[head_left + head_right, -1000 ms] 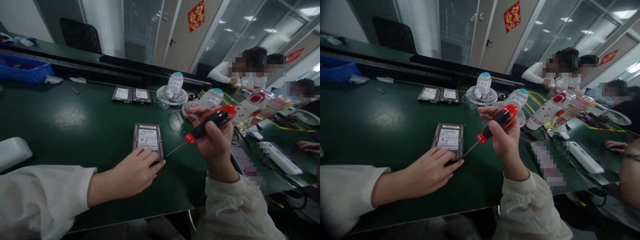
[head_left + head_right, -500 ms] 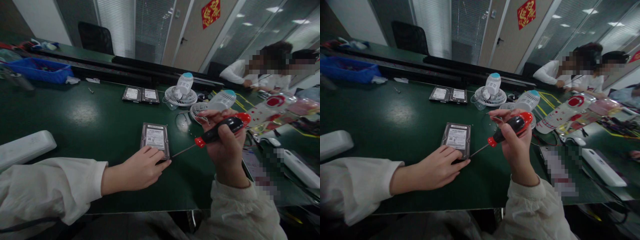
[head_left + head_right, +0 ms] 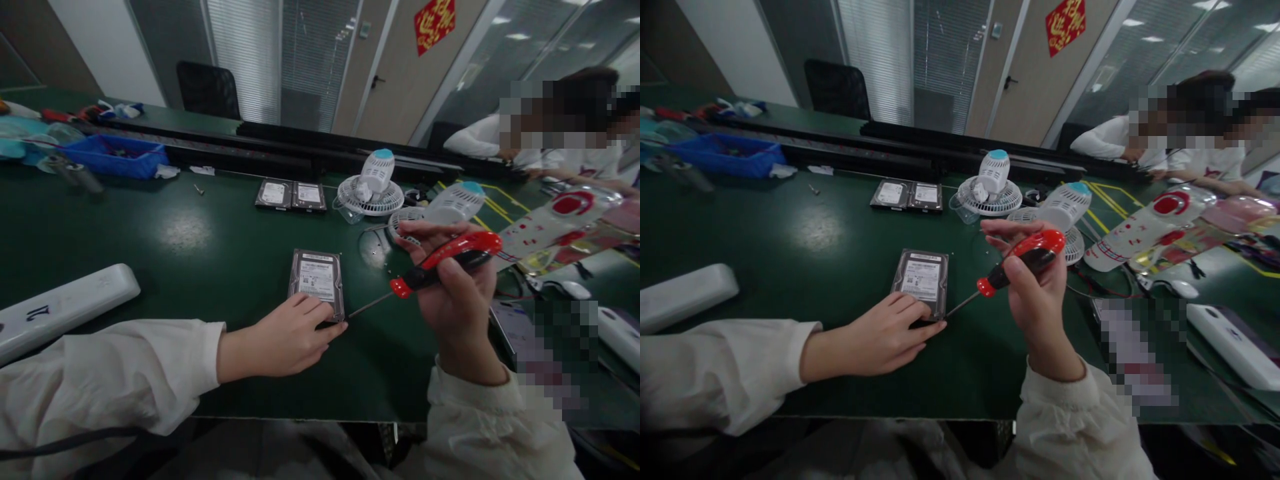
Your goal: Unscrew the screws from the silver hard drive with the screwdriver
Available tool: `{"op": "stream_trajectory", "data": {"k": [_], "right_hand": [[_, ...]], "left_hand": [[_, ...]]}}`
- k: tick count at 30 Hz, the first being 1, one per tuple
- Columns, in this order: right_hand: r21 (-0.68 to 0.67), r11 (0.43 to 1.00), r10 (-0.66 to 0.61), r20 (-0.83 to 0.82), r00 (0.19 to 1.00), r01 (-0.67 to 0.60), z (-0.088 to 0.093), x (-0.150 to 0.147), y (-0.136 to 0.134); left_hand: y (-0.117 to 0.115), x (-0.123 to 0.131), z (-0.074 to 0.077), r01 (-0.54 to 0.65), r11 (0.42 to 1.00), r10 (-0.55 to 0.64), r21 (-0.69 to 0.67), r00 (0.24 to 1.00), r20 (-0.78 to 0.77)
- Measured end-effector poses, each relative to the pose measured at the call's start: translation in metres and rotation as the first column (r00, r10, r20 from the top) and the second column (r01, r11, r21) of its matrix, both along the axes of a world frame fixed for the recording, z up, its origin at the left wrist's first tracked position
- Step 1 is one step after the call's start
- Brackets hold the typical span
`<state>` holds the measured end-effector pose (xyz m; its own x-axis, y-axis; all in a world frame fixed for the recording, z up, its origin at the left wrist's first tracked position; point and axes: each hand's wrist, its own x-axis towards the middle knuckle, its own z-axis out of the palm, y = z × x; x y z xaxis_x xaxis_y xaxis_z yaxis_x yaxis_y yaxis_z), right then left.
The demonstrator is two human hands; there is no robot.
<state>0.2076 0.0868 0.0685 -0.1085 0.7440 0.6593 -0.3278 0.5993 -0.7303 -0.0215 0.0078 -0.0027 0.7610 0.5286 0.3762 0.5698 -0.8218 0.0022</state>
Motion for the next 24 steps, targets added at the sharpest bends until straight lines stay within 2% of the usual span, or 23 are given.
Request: {"op": "stream_trajectory", "data": {"k": [4, 9, 14, 16, 21, 24], "right_hand": [[-0.072, 0.995, 0.06, -0.024, 0.998, -0.062, 0.0014, 0.0017, 0.0006], [-0.01, 0.998, -0.069, 0.008, 0.998, 0.069, -0.0007, 0.002, 0.0016], [-0.031, 0.995, 0.091, -0.024, 0.996, -0.091, -0.0004, 0.0053, 0.003], [-0.059, 0.992, 0.107, -0.026, 0.994, -0.108, -0.0003, 0.007, 0.003], [-0.005, 0.998, -0.056, 0.037, 0.998, 0.056, -0.0029, 0.0061, 0.0035], [-0.002, 1.0, -0.021, 0.033, 0.999, 0.021, -0.0027, 0.005, 0.0045]], "left_hand": [[0.0002, -0.0002, 0.0005, 0.004, 1.0, -0.004, -0.018, 1.0, 0.004], [0.0004, 0.0, 0.001, 0.001, 1.0, 0.0, -0.028, 1.0, 0.02], [0.0009, 0.0014, 0.0012, 0.003, 0.999, -0.002, -0.044, 1.0, 0.021], [0.0008, 0.0019, 0.0009, 0.0, 0.999, 0.001, -0.051, 1.0, 0.022], [-0.0001, 0.0029, -0.0005, -0.01, 0.999, 0.011, -0.046, 1.0, 0.026], [-0.0011, 0.0035, -0.0015, -0.017, 0.999, 0.018, -0.037, 1.0, 0.024]]}}
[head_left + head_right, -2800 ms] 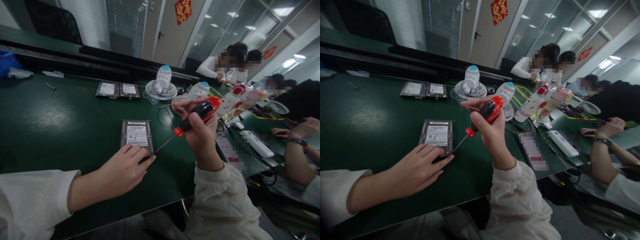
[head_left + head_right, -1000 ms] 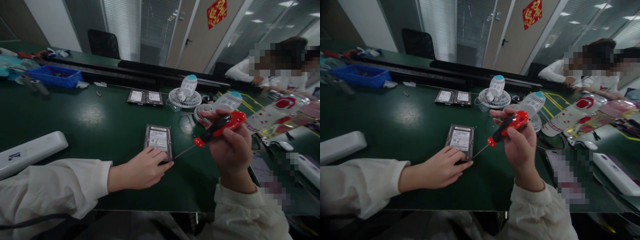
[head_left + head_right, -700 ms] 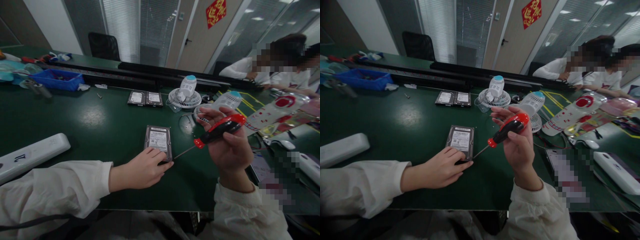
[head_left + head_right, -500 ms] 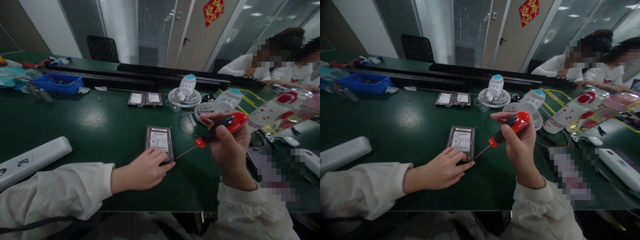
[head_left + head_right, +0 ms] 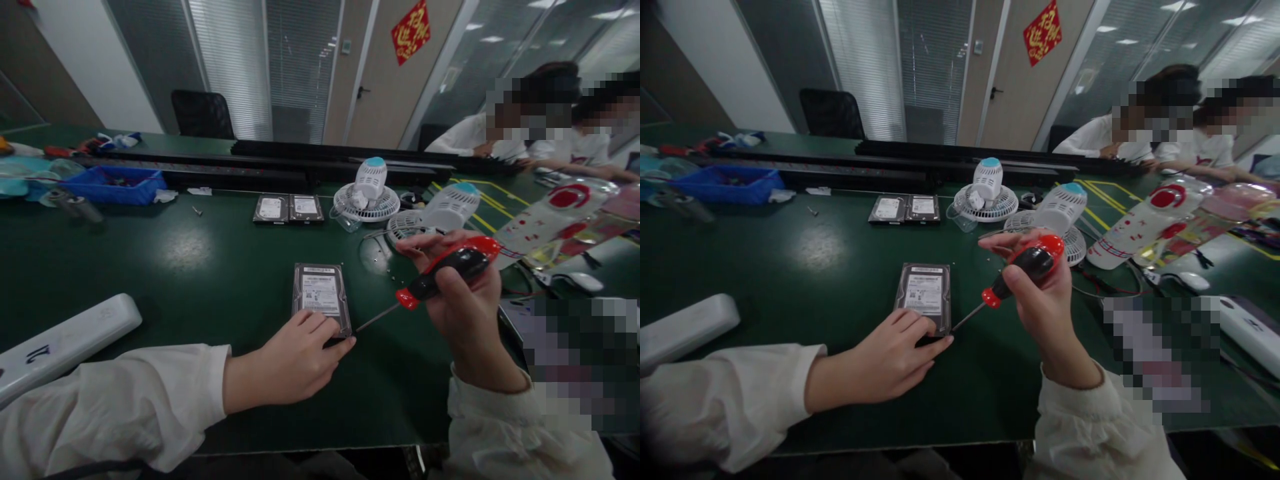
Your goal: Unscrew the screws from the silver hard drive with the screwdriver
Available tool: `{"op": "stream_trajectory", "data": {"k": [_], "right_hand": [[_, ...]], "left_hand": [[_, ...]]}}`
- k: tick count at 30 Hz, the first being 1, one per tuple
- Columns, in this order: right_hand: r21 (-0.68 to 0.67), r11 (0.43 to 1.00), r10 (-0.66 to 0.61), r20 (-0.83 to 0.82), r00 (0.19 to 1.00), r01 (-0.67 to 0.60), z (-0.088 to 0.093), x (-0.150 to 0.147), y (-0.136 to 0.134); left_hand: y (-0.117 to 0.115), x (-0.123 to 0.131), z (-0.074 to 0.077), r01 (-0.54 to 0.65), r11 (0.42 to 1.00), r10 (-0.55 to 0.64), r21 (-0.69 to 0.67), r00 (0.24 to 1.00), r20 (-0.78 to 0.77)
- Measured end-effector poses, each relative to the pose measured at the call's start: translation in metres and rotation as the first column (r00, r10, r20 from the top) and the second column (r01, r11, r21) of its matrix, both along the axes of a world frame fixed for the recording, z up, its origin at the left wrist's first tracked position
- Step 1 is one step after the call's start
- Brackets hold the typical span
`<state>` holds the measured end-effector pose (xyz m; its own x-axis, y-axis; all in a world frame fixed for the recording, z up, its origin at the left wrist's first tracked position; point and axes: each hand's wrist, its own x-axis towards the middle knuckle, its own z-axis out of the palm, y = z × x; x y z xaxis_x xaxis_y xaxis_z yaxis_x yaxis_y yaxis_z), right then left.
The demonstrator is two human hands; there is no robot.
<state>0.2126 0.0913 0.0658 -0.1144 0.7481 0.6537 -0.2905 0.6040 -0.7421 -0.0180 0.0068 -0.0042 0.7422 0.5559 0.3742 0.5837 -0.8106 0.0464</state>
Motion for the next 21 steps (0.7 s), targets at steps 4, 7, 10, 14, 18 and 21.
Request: {"op": "stream_trajectory", "data": {"k": [4, 7, 10, 14, 18, 21], "right_hand": [[-0.075, 0.993, 0.09, -0.032, 0.995, -0.092, 0.003, 0.001, -0.001], [-0.071, 0.997, 0.018, -0.003, 1.0, -0.018, 0.003, 0.002, -0.002], [-0.041, 0.996, -0.079, 0.027, 0.996, 0.08, 0.001, 0.002, -0.002], [-0.062, 0.998, 0.03, -0.01, 1.0, -0.03, -0.003, 0.002, 0.003], [-0.106, 0.993, 0.051, -0.025, 0.998, -0.053, -0.004, 0.002, 0.005], [-0.088, 0.995, -0.033, 0.017, 0.999, 0.035, -0.004, 0.001, 0.003]], "left_hand": [[-0.001, 0.001, -0.001, -0.015, 1.0, 0.015, 0.0, 1.0, -0.018], [-0.001, 0.002, -0.001, -0.01, 1.0, 0.01, -0.006, 1.0, -0.02], [-0.001, 0.002, -0.001, -0.005, 1.0, 0.004, -0.013, 1.0, -0.015], [-0.001, 0.0, -0.001, 0.004, 1.0, -0.004, -0.019, 1.0, -0.006], [0.001, -0.004, 0.0, 0.025, 0.999, -0.025, -0.028, 0.999, 0.02], [0.003, -0.009, 0.004, 0.062, 0.998, -0.062, -0.011, 0.996, 0.058]]}}
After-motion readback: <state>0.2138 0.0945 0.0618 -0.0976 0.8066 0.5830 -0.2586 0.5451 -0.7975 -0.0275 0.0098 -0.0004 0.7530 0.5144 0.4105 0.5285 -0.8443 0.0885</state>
